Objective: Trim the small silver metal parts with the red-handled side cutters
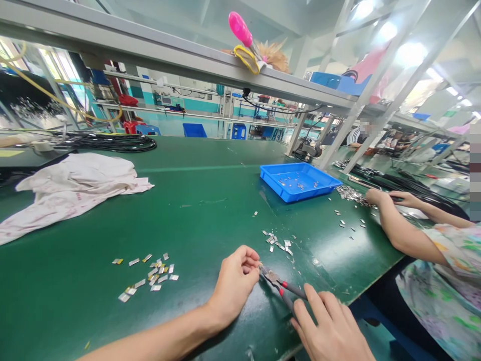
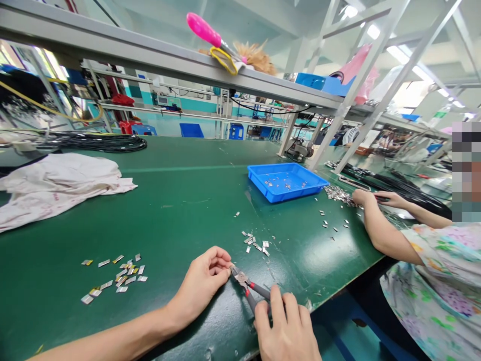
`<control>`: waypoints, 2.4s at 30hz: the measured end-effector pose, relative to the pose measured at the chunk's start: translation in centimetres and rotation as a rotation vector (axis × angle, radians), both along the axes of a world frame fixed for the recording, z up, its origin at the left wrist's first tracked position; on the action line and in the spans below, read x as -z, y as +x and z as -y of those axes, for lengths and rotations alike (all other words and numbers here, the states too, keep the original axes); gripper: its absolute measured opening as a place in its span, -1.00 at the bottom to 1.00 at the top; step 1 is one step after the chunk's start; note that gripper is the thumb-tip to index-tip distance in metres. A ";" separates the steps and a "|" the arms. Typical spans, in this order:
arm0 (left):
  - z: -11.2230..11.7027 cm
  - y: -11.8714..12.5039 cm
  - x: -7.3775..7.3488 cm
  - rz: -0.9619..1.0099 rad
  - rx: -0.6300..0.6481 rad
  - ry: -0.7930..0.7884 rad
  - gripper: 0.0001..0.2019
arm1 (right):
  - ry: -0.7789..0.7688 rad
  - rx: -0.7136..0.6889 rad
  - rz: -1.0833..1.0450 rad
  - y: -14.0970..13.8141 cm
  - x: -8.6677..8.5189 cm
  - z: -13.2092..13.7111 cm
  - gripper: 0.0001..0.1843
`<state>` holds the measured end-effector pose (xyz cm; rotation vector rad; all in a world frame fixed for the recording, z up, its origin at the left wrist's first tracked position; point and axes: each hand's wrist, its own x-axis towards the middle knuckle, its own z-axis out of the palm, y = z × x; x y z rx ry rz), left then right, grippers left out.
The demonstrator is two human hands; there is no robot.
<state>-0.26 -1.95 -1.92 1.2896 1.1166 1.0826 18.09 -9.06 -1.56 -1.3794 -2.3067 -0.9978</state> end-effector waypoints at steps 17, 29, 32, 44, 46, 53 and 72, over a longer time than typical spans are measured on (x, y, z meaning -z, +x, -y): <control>0.1 -0.1 -0.1 -0.007 0.004 0.016 -0.89 | 0.007 -0.001 -0.015 -0.2 0.0 0.2 -0.76; 0.1 0.0 -0.3 0.023 0.010 -0.012 -0.86 | 0.005 0.000 -0.025 -0.4 -0.6 0.1 -0.78; 0.1 0.0 -0.1 -0.008 0.010 0.016 -0.87 | 0.019 0.016 0.007 -0.6 -0.1 0.2 -0.79; 0.0 -0.1 -0.3 0.043 0.015 -0.026 -0.86 | 0.013 -0.010 -0.010 -0.3 -0.6 0.3 -0.77; 0.1 -0.1 -0.3 0.033 0.016 -0.015 -0.86 | 0.018 -0.003 -0.010 -0.5 -0.5 0.3 -0.77; 0.0 -0.1 -0.2 -0.010 0.014 0.017 -0.87 | -0.082 -0.059 -0.007 0.0 0.0 0.2 -0.76; -0.1 -0.3 -0.2 -0.039 0.042 0.014 -0.84 | 0.017 0.011 0.027 -0.5 0.2 0.6 -0.87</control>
